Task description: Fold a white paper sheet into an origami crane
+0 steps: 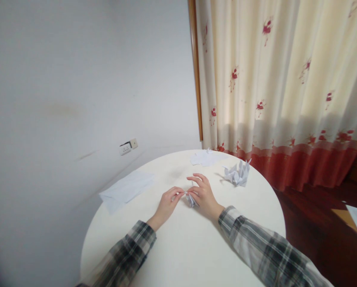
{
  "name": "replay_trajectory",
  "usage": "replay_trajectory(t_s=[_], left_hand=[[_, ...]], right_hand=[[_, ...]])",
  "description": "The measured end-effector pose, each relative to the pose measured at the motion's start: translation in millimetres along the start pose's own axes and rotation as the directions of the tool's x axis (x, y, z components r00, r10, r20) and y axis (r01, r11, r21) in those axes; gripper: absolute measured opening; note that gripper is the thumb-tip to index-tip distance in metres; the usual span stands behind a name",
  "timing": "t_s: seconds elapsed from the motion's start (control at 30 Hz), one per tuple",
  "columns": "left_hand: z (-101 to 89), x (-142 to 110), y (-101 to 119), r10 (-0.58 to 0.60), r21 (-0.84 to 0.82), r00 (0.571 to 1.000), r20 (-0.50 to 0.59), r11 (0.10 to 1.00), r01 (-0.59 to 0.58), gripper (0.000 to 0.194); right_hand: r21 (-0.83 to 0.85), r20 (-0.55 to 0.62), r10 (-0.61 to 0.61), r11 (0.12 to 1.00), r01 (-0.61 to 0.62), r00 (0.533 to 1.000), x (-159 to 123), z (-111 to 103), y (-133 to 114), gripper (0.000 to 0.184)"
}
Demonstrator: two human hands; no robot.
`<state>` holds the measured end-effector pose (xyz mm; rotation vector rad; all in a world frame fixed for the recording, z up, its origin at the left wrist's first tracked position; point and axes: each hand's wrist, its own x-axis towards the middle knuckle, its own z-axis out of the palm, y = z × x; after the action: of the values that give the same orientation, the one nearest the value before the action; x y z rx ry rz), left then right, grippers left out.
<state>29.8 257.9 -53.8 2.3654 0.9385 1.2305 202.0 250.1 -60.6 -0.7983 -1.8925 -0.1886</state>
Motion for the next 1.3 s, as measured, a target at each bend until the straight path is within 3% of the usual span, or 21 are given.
replay_trajectory(t_s=[0.73, 1.3], left_hand=[[-3.8, -0.2, 0.2, 0.046, 0.138, 0.999, -0.005, 0.989, -0.045, 0.011], [-1.4, -0.9, -0.3, 0.033, 0.108, 0.999, -0.001, 0.994, -0.033, 0.012]], right_hand=[[0.015, 0.027, 0.010, 1.000, -0.010, 1.000, 0.7, 1.1, 2.2, 0.009], [0.066, 0.023, 0.034, 0.997, -0.035, 0.999, 2.9, -0.9, -5.6, 0.009]])
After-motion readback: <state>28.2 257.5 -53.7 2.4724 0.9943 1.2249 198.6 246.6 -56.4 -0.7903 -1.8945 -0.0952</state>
